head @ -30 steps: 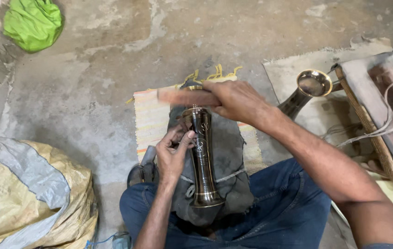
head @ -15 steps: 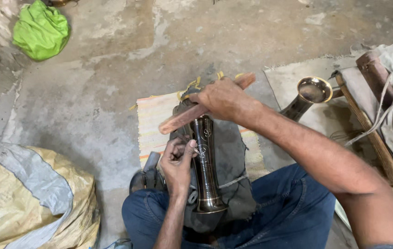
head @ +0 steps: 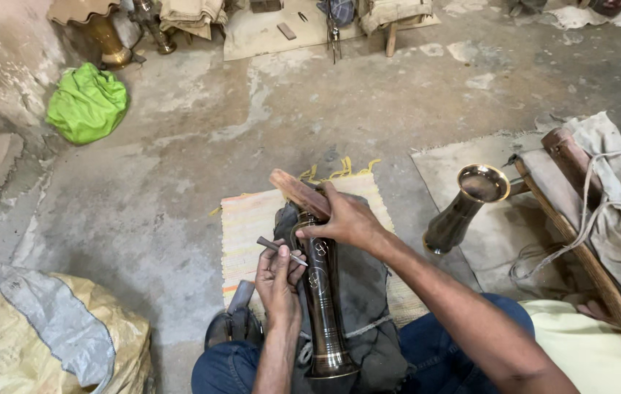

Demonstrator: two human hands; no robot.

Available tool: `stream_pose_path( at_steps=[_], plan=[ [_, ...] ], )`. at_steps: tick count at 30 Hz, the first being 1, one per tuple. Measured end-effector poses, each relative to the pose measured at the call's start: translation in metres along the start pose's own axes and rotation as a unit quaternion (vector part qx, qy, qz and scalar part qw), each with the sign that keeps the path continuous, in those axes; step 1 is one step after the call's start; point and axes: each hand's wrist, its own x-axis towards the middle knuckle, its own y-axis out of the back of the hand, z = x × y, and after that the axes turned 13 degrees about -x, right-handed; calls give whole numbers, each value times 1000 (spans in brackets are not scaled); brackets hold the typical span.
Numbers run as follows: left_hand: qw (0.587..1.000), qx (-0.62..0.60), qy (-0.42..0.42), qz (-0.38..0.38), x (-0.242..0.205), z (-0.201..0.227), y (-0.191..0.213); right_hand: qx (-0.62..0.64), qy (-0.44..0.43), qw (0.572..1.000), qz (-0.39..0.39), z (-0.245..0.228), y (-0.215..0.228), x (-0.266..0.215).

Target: The person sits on the floor and uses a wooden mallet to repeatedly strike a brass-colored metal horn resting on a cloth. They rotate the horn to work on different sections, including the rim and body, while another similar horn sits nearby.

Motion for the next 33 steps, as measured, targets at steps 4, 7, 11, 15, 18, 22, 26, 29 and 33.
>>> stream_pose_path(
  at_steps=[4, 7, 11, 15, 18, 22, 26, 29, 33],
  plan=[
    [993, 110, -26, -40, -11, 20, -2, -55, 19, 998, 15, -1, -7, -1],
    [974, 207, -68, -60, -27, 29, -8, -54, 28, 998, 22, 1, 5, -4],
    [974, 213, -70, -47, -42, 27, -16, -62, -7, 998, -8, 6, 23, -14],
    [980, 189, -60, -28, -36, 25, -22, -69, 15, 997, 3, 7, 42, -15],
    [984, 167, -52, -20, -33, 22, -18, -76, 18, 997, -11, 5, 42, -25],
    [982, 182, -40, -18, -34, 22, -15, -76, 13, 997, -18, 5, 48, -28],
    [983, 176, -54, -22, -36, 22, -17, -81, 5, 996, -29, 3, 49, -32],
    [980, 190, -49, -13, -44, 23, -15, -67, 50, 996, -6, 3, 50, -35],
    [979, 180, -90, -31, -41, 21, -16, -110, 52, 992, -27, -2, 53, -32]
  ],
)
